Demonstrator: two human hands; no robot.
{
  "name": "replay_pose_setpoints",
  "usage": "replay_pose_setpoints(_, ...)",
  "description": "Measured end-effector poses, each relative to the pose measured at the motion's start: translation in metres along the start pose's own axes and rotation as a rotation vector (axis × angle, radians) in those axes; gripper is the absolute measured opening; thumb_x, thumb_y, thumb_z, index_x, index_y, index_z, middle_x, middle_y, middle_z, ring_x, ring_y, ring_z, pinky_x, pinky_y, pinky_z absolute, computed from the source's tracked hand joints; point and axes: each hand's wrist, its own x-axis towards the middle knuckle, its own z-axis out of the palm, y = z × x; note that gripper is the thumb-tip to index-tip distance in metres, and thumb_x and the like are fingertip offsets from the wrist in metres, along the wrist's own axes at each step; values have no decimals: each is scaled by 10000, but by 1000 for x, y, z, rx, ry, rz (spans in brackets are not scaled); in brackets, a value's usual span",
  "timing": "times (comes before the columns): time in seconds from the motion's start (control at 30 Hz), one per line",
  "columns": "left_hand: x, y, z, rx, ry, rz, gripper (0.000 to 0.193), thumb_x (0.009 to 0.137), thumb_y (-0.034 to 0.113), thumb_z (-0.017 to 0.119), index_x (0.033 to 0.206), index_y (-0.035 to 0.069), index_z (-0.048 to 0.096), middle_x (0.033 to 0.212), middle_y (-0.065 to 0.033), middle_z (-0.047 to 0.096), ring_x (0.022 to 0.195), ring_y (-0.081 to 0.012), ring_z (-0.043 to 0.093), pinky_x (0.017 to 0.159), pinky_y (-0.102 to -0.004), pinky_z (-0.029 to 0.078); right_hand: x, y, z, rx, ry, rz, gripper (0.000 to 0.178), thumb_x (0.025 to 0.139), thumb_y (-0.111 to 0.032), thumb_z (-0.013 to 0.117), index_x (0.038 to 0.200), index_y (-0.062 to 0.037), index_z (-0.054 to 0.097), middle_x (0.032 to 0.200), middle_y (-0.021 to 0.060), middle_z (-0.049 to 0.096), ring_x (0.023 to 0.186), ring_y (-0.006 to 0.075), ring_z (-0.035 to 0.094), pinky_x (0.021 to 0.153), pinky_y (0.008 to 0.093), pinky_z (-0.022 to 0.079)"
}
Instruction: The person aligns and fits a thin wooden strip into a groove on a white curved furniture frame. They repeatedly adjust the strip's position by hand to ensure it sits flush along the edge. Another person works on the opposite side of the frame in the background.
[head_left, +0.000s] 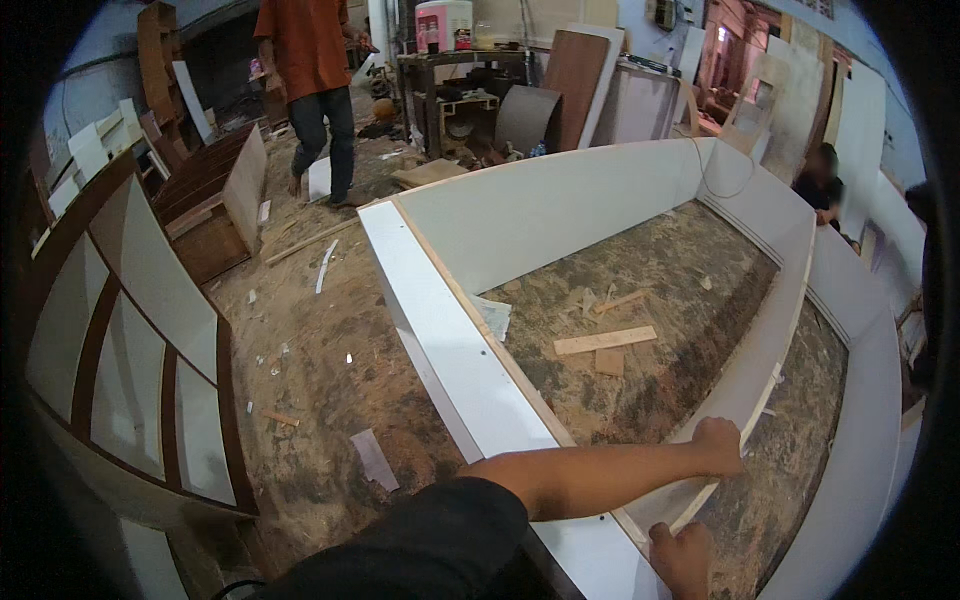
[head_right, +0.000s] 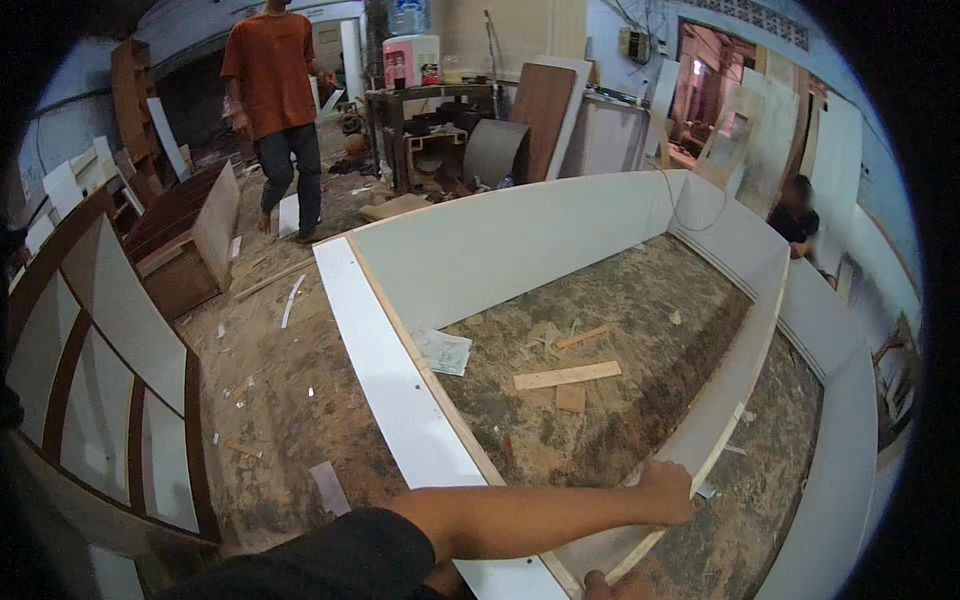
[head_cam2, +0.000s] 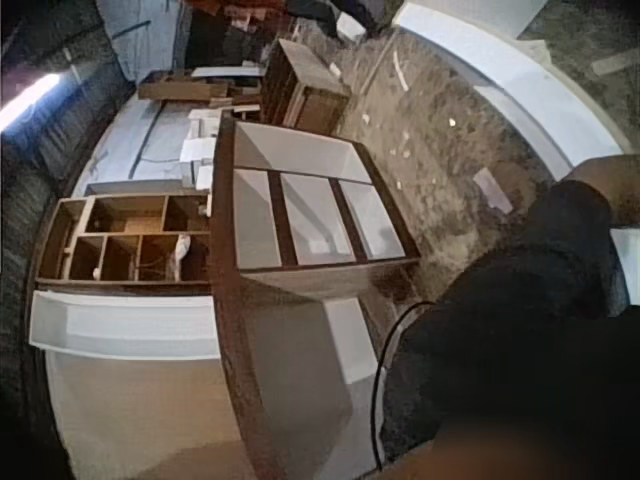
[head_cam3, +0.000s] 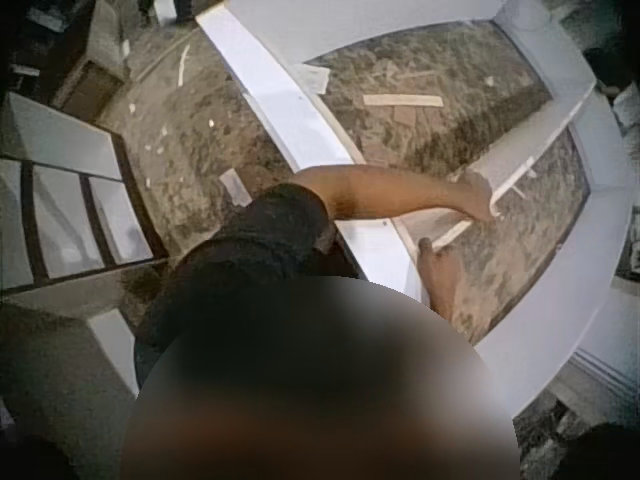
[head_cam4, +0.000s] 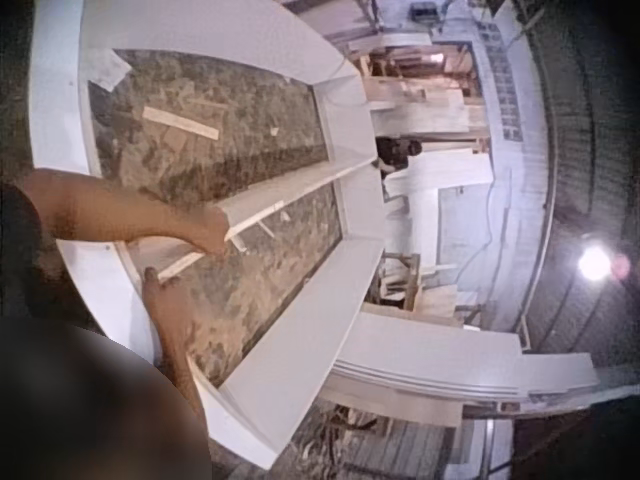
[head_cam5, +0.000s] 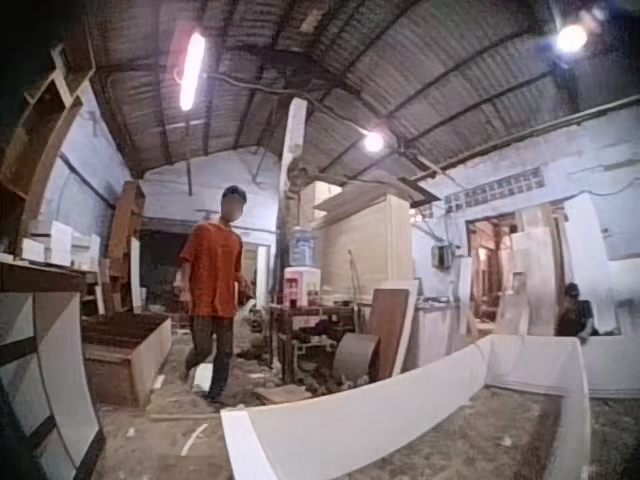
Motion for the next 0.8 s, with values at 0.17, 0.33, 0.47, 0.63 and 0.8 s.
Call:
replay_pose_setpoints(0.17, -10, -1, -6, -105, -27, -101, 544, 748, 371, 751, 1041, -86, 789, 1002, -303, 760, 996, -420, 770, 862, -537, 601, 9, 5, 25, 119, 263, -13, 465, 791, -336, 743, 955, 100, 743, 938, 306, 739, 948, 432, 742, 882, 482, 574)
replay_pose_setpoints(0.33, 1, -4, -6, 169, 12, -3, 579, 805, 491, 682, 1045, -19, 813, 1003, -243, 785, 999, -393, 778, 882, -494, 599, 5, 9, 17, 38, 285, -129, 598, 886, -487, 650, 829, 98, 756, 743, 315, 710, 744, 494, 733, 765, 572, 582)
replay_pose_setpoints(0.47, 4, -3, -7, 165, -3, -23, 587, 830, 495, 654, 1047, -28, 806, 1026, -251, 780, 1007, -427, 767, 887, -507, 597, -2, 1, 7, 11, 296, -170, 588, 904, -484, 653, 775, 80, 755, 727, 300, 709, 713, 465, 738, 693, 554, 591)
replay_pose_setpoints(0.63, 1, -1, -8, 187, 17, 17, 595, 837, 510, 644, 1001, -39, 806, 987, -273, 771, 985, -446, 764, 881, -527, 597, 1, 3, 5, 22, 262, -176, 584, 900, -487, 669, 797, 81, 755, 719, 293, 705, 709, 466, 737, 686, 552, 592)
replay_pose_setpoints(0.8, 3, -6, -1, 208, 71, 68, 597, 839, 519, 643, 971, -39, 809, 945, -277, 769, 959, -449, 765, 856, -534, 602, 2, 7, 14, 98, 282, -175, 577, 905, -466, 669, 808, 97, 746, 722, 296, 699, 687, 465, 731, 667, 544, 593)
